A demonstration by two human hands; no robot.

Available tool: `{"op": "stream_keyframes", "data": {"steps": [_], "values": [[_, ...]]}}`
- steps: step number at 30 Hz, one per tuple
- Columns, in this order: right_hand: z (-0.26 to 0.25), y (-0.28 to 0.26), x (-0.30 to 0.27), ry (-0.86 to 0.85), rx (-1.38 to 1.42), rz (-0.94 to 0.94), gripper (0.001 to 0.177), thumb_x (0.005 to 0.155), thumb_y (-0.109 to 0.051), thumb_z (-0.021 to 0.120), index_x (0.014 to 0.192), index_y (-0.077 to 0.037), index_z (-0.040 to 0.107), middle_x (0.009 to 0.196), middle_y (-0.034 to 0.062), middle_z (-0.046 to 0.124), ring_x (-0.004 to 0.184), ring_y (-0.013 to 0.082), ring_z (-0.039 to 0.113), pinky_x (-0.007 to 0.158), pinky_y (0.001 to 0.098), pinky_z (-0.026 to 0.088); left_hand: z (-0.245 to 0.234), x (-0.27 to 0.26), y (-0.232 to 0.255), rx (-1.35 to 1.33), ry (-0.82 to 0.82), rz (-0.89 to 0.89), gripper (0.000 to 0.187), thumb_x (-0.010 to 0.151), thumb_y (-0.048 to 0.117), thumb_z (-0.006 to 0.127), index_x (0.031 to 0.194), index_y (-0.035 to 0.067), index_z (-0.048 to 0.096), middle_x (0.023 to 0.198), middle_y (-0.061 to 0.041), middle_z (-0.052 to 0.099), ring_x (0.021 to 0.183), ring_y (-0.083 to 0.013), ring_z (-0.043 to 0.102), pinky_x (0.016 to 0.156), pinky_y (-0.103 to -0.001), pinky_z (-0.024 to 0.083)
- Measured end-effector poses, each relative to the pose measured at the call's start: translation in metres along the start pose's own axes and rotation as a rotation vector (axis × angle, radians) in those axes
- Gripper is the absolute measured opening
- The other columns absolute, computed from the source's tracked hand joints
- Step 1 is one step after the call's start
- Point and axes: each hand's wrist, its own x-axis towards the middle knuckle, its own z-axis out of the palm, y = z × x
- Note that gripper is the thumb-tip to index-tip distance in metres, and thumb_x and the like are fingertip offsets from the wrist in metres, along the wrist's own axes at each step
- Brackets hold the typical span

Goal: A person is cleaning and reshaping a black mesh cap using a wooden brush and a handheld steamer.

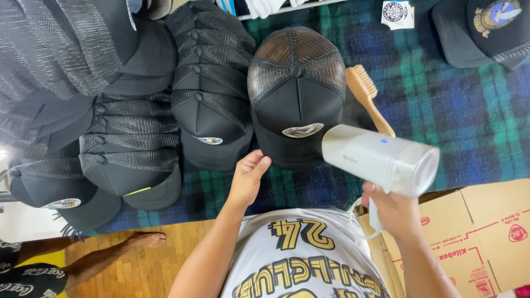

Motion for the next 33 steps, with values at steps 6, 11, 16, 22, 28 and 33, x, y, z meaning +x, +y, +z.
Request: {"op": "stream_keyframes", "data": {"steps": [6,11,16,22,28,33], "values": [[0.029,0.068,-0.023,-0.022,0.042,-0.250,0.077,0.073,-0.021,0.086,0.139,-0.005,0.051,0.129,0.0131,0.063,0.120,0.0288,0.060,0.099,0.0440,0.055,-0.013,0.001,-0.005,-0.001,-0.067,-0.082,0.036,0.099,0.022,0.066,0.127,0.001,0.068,0.124,-0.010,0.073,0.116,-0.0190,0.067,0.109,-0.035,0.051],[0.026,0.061,-0.027,-0.023,-0.079,-0.205,0.079,0.063,-0.025,0.091,0.131,-0.008,0.056,0.117,0.0109,0.068,0.107,0.0282,0.066,0.088,0.0430,0.057,-0.019,0.001,-0.015,-0.048,-0.067,-0.102,0.033,0.100,0.018,0.064,0.128,0.001,0.068,0.123,-0.008,0.073,0.115,-0.0171,0.066,0.109,-0.033,0.050],[0.022,0.042,-0.029,-0.049,-0.242,-0.166,0.082,0.050,-0.030,0.098,0.121,-0.012,0.063,0.102,0.0082,0.075,0.091,0.0275,0.073,0.073,0.0418,0.059,-0.053,0.004,-0.058,-0.319,0.076,-0.140,0.041,0.104,0.030,0.058,0.135,0.003,0.058,0.107,-0.011,0.076,0.111,-0.0250,0.069,0.114,-0.044,0.044],[0.035,-0.010,-0.028,-0.220,-0.489,-0.428,0.051,0.072,-0.034,0.077,0.117,-0.014,0.061,0.099,0.0028,0.069,0.068,0.0327,0.072,0.056,0.0471,0.051,-0.045,-0.011,-0.012,-0.314,-0.099,0.003,0.093,0.099,0.070,0.020,0.152,-0.003,0.042,0.152,-0.026,0.049,0.138,-0.0383,0.050,0.122,-0.055,0.033],[0.078,-0.076,-0.029,-0.293,-0.639,-0.579,0.028,0.090,-0.036,0.064,0.096,-0.013,0.050,0.083,0.0085,0.054,0.057,0.0426,0.056,0.045,0.0549,0.044,-0.057,-0.020,-0.007,-0.385,-0.119,0.099,0.097,0.096,0.076,0.022,0.152,0.000,0.045,0.154,-0.029,0.047,0.145,-0.0371,0.045,0.123,-0.050,0.033],[0.096,-0.075,-0.030,-0.138,-0.811,-0.796,0.047,0.082,-0.042,0.081,0.100,-0.011,0.051,0.084,0.0078,0.056,0.057,0.0315,0.064,0.043,0.0446,0.049,-0.056,-0.018,-0.004,-0.623,-0.033,0.080,0.101,0.094,0.077,0.033,0.149,-0.007,0.046,0.146,-0.030,0.054,0.140,-0.0416,0.050,0.120,-0.057,0.034]]}}
